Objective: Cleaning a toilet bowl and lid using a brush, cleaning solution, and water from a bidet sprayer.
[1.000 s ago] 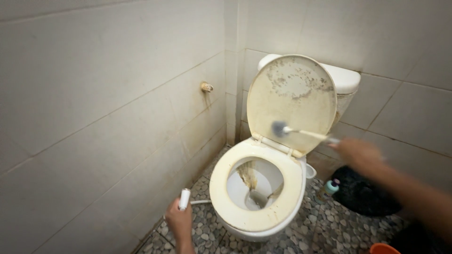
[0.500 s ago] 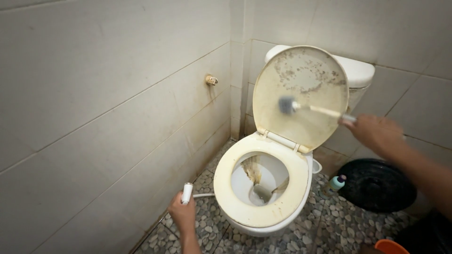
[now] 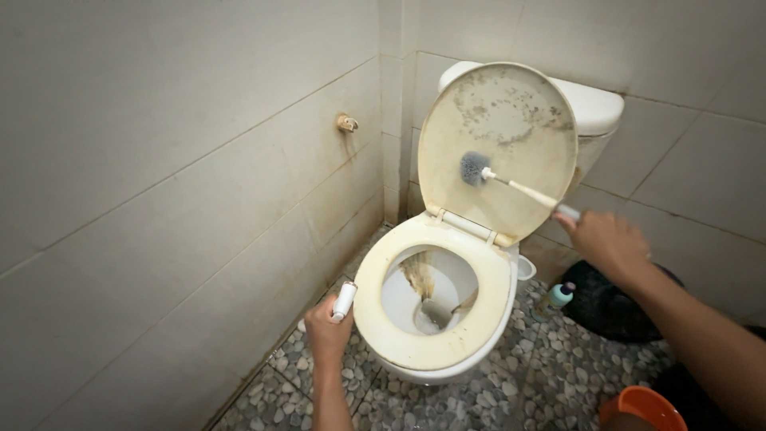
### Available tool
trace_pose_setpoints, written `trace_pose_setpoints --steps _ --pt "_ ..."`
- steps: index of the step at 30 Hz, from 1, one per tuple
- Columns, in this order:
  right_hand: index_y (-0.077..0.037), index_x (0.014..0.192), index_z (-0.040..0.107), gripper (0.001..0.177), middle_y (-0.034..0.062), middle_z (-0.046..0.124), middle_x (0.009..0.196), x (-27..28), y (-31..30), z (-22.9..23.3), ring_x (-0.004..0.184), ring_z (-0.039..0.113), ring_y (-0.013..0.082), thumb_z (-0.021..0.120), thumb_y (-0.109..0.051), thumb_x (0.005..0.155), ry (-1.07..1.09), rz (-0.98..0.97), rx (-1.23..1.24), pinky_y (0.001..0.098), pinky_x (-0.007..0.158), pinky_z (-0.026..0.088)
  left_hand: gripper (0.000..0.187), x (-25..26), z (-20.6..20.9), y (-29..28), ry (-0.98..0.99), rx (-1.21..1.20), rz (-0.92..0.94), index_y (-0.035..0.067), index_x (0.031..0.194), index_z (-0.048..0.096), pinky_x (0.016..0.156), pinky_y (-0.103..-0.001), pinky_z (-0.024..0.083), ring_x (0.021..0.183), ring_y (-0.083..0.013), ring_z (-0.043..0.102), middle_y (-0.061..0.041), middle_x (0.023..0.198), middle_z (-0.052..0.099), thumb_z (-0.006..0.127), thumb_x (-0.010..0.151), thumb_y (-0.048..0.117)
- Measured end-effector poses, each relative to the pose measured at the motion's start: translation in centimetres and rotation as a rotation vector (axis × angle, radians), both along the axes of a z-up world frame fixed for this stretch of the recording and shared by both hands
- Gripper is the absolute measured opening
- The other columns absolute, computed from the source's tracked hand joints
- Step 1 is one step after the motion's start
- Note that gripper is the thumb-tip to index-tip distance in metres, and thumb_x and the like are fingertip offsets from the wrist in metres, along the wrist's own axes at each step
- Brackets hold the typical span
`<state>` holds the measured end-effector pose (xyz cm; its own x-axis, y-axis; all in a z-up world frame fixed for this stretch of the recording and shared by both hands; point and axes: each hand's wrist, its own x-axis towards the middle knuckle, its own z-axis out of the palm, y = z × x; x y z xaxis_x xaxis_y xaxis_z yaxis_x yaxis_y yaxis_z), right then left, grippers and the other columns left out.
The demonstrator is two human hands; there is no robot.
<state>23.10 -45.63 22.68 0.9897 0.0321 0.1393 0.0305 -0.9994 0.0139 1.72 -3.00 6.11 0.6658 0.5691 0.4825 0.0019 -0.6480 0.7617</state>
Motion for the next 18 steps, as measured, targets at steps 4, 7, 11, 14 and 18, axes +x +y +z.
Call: trace_pose_setpoints --steps 4,7,11,14,18 --pt "-0.001 0.105 0.076 0.075 0.0273 0.075 0.091 0.2 2.8 5.6 0.083 0.074 0.0467 0.039 -0.067 0.107 -0.157 -0.002 0.188 0.0571 0.073 0.057 0.021 1.0 -2.5 1.6 -0.002 -0.073 0.116 0.0 0.072 0.059 0.056 -0.043 0.046 0.053 -0.0345 0.059 -0.018 0.063 0.061 0.078 0.071 0.008" --pt "0.001 0.099 0.076 0.074 0.0251 0.075 0.093 2.9 6.0 5.1 0.085 0.073 0.0445 0.042 -0.064 0.109 -0.141 0.049 0.295 0.0565 0.074 0.056 0.02 0.6 -2.9 1.2 0.003 0.025 0.188 -0.002 0.076 0.058 0.058 -0.045 0.046 0.059 -0.0389 0.056 -0.02 0.069 0.06 0.077 0.076 0.004" --pt "-0.001 0.103 0.076 0.073 0.0243 0.075 0.101 5.7 4.8 -0.8 0.092 0.073 0.0438 0.047 -0.068 0.1 -0.077 0.082 0.068 0.0528 0.076 0.058 0.015 0.2 0.5 -0.5 -0.058 0.046 0.231 0.0 0.08 0.065 0.064 -0.047 0.047 0.068 -0.0389 0.061 -0.018 0.074 0.064 0.078 0.075 0.001" --pt "-0.005 0.108 0.077 0.075 0.0228 0.075 0.109 2.8 3.0 -0.6 0.101 0.074 0.0423 0.041 -0.07 0.099 0.135 0.061 -0.008 0.0531 0.085 0.057 0.017 -0.2 1.3 -0.4 -0.175 0.077 0.301 0.0 0.089 0.069 0.07 -0.045 0.05 0.077 -0.0394 0.063 -0.018 0.084 0.065 0.077 0.073 -0.002" --pt "-0.004 0.11 0.077 0.078 0.0257 0.075 0.107 1.9 4.1 4.2 0.099 0.073 0.0443 0.04 -0.072 0.104 -0.045 0.03 0.035 0.0548 0.083 0.057 0.02 -0.7 1.6 0.2 -0.167 -0.039 0.392 0.0 0.091 0.072 0.072 -0.044 0.051 0.08 -0.0363 0.065 -0.016 0.089 0.067 0.081 0.074 0.002"
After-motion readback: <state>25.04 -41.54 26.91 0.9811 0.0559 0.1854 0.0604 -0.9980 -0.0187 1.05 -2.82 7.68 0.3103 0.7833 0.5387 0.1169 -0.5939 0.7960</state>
